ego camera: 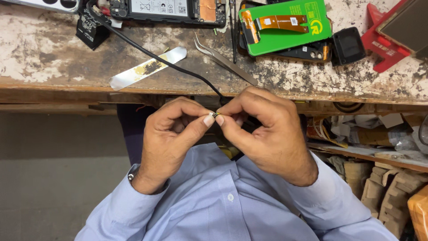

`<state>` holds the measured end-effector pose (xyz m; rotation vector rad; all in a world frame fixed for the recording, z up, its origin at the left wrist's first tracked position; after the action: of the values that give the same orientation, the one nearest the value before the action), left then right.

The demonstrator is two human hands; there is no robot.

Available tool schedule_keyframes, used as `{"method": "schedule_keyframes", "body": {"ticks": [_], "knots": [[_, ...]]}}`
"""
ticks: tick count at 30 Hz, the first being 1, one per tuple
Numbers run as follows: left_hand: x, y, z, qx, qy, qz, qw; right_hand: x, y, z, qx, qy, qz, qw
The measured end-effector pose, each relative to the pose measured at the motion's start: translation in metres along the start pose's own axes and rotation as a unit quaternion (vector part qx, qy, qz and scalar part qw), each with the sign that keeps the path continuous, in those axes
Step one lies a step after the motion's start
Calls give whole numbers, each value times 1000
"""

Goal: The person repairs a charging cable connector at a cluttered repair bench, holding the cable end and using tweezers to position and work on the small connector components. They occasionally set the cable down, pick up a flat metal tool, and continue manipulating the connector tip by hand.

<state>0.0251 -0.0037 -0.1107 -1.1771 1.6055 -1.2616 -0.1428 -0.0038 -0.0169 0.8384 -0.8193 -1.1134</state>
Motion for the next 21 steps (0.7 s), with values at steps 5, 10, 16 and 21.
{"method": "schedule_keyframes", "body": {"ticks": [5, 10, 16, 21], "knots": [[1, 0, 1, 34, -7, -14, 999, 2, -1, -1, -14, 0, -22, 1000], [0, 1, -2, 15, -10, -17, 1000, 1, 1, -2, -55, 9, -11, 998], [-1, 1, -4, 20, -14, -22, 999, 0, 3, -3, -95, 16, 18, 995], [-2, 3, -3, -8, -23, -14, 1000, -3, 1, -3, -71, -16, 32, 997]]}}
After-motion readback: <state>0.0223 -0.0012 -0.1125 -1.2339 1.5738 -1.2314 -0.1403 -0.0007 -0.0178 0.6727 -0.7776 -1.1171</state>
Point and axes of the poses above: each hand's wrist, its own x-axis towards the middle knuckle, its own z-axis out of the back of the hand, y = z × x, the point moved 4 cm from there along x, towards the middle knuckle, and after that the axes turned 9 degrees about x, right-handed, at the moved point
